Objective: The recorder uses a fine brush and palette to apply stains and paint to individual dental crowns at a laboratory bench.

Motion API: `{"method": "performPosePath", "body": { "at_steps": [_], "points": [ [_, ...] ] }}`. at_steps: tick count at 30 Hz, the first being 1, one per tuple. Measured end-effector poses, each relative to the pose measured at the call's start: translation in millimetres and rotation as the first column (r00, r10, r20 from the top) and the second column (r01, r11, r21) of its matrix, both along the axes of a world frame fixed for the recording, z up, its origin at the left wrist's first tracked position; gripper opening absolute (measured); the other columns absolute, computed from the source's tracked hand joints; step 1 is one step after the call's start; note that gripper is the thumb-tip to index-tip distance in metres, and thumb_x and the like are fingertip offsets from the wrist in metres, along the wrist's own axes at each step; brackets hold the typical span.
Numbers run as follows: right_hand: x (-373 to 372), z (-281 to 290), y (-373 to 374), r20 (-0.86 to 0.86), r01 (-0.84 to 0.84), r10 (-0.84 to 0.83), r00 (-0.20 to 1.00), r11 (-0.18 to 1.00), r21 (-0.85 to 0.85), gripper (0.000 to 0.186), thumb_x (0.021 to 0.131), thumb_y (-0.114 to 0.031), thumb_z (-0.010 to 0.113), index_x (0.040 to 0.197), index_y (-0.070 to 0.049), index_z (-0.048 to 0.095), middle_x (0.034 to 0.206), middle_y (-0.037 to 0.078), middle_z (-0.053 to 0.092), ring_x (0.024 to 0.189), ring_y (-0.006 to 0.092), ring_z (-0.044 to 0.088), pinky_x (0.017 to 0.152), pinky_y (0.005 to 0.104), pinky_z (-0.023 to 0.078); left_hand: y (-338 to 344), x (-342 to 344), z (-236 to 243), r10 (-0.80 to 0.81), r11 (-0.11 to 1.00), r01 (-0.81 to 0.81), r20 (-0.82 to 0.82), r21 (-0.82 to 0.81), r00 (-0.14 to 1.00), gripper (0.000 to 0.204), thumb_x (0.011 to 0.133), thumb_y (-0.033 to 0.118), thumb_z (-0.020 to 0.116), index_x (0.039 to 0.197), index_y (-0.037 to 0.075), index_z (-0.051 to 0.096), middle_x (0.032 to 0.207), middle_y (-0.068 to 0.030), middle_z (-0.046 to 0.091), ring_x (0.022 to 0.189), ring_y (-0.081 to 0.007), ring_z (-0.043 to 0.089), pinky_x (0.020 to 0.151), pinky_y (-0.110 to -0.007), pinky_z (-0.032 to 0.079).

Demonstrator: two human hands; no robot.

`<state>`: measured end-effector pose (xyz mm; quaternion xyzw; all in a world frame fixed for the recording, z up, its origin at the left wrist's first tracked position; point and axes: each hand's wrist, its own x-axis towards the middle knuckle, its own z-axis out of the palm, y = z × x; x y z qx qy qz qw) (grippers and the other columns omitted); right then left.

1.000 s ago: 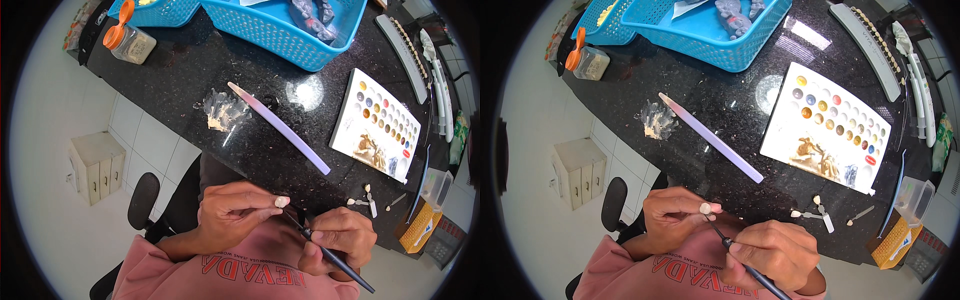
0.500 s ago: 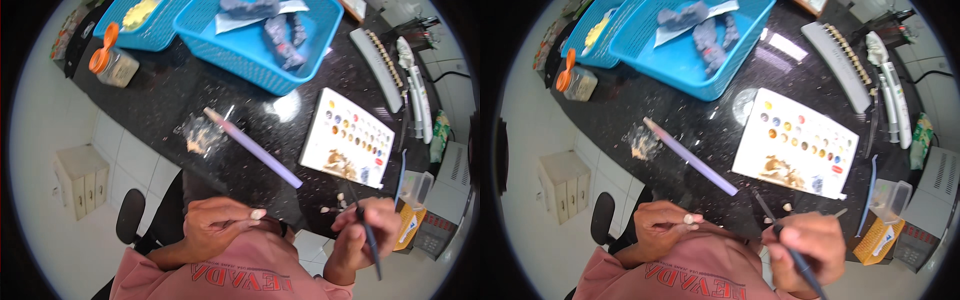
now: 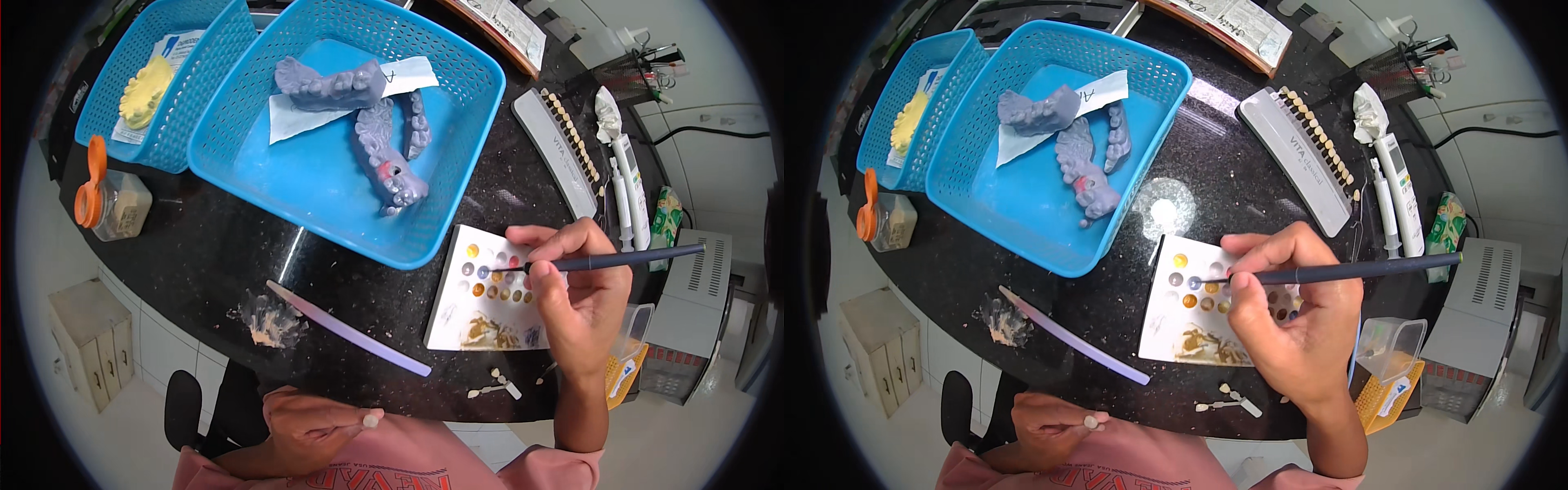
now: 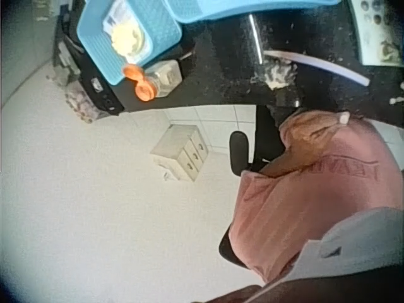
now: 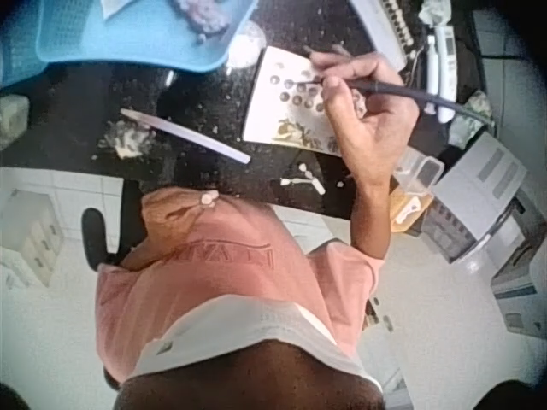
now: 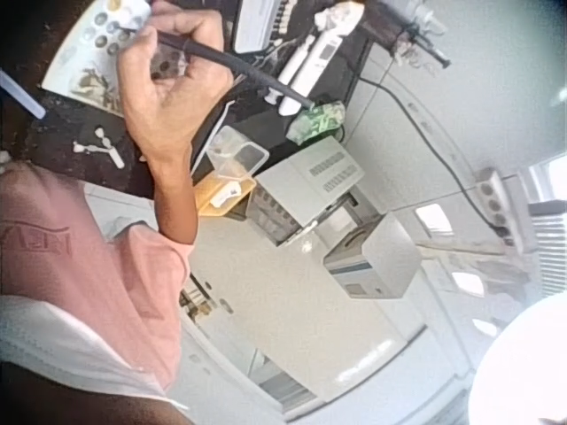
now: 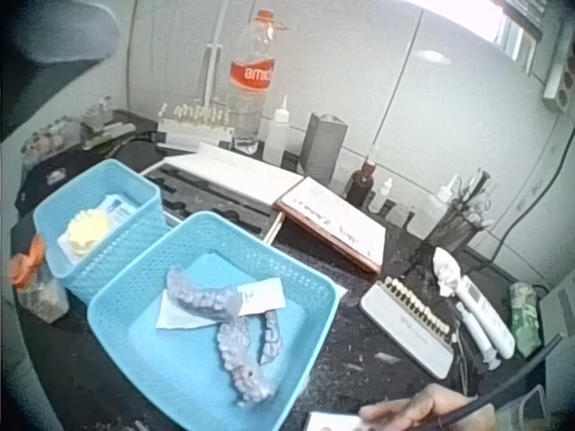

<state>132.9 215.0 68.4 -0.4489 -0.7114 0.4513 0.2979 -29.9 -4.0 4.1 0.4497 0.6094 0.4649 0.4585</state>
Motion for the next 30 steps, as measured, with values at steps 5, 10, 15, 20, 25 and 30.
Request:
{"method": "performPosePath", "body": {
  "at_steps": [5, 10, 15, 20, 25, 30],
  "points": [
    [-1.0, -2.1, 0.9, 0.013, -0.002, 0.002, 1.000, 1.000, 0.003, 0.002, 0.073, 0.004, 0.060, 0.074, 0.002, 0.058, 0.073, 0.008, 0.060, 0.087, 0.0221, 0.066, 0.073, 0.0289, 0.050, -6.7, -0.4, -9.7, -0.007, 1.000, 0.007, 0.039, -0.010, 0.999, 0.010, 0.070, 0.001, 0.075, 0.078, 0.007, 0.074, 0.066, -0.0073, 0.069, 0.050, -0.0131, 0.065, 0.045, -0.020, 0.048],
    [0.3, -3.8, 2.6, 0.025, -0.042, 0.041, 0.999, 0.998, 0.039, 0.003, 0.072, 0.004, 0.061, 0.073, 0.002, 0.058, 0.072, 0.008, 0.059, 0.087, 0.0220, 0.066, 0.067, 0.0269, 0.050, -5.3, 1.7, -10.7, 0.018, 1.000, -0.018, 0.026, 0.004, 1.000, 0.015, 0.069, 0.003, 0.076, 0.079, 0.013, 0.075, 0.064, -0.0027, 0.069, 0.043, -0.0099, 0.060, 0.042, -0.018, 0.043],
    [0.4, -1.1, 2.7, 0.064, -0.073, 0.070, 0.995, 0.997, 0.037, 0.005, 0.076, -0.001, 0.059, 0.074, 0.002, 0.057, 0.071, 0.007, 0.057, 0.090, 0.0237, 0.064, 0.071, 0.0286, 0.049, -5.2, 1.2, -11.5, 0.024, 1.000, -0.024, 0.030, 0.011, 0.999, 0.014, 0.069, 0.004, 0.076, 0.078, 0.015, 0.075, 0.063, -0.0024, 0.069, 0.040, -0.0089, 0.057, 0.040, -0.018, 0.040],
    [-0.8, 0.0, -1.3, 0.110, -0.101, 0.096, 0.989, 0.994, 0.040, 0.010, 0.079, -0.006, 0.059, 0.074, 0.003, 0.056, 0.071, 0.006, 0.055, 0.091, 0.0256, 0.062, 0.078, 0.0321, 0.048, -9.0, 1.1, -10.4, 0.023, 1.000, -0.023, 0.017, -0.005, 1.000, 0.017, 0.069, 0.003, 0.075, 0.080, 0.015, 0.075, 0.063, -0.0025, 0.069, 0.040, -0.0090, 0.057, 0.039, -0.018, 0.039],
    [-2.2, 2.0, -6.3, -0.006, 0.022, -0.022, 1.000, 1.000, 0.008, 0.004, 0.073, 0.000, 0.061, 0.074, 0.002, 0.058, 0.070, 0.009, 0.058, 0.087, 0.0248, 0.066, 0.076, 0.0326, 0.051, -10.3, 1.6, -10.0, 0.050, 0.999, -0.051, 0.032, 0.015, 0.998, 0.018, 0.068, 0.002, 0.075, 0.082, 0.014, 0.075, 0.063, -0.0025, 0.068, 0.040, -0.0097, 0.058, 0.039, -0.018, 0.039],
    [16.2, 16.9, -38.9, -0.149, 0.084, -0.038, 0.988, 0.945, 0.316, 0.015, 0.081, -0.013, 0.065, 0.085, 0.000, 0.057, 0.075, 0.008, 0.054, 0.080, 0.0279, 0.065, 0.078, 0.0369, 0.053, -1.3, -6.5, 1.1, -0.084, 0.995, 0.085, 0.009, -0.047, 0.996, 0.009, 0.072, -0.003, 0.071, 0.080, 0.000, 0.073, 0.067, -0.0120, 0.069, 0.055, -0.0160, 0.067, 0.050, -0.022, 0.051]
  ]
}}
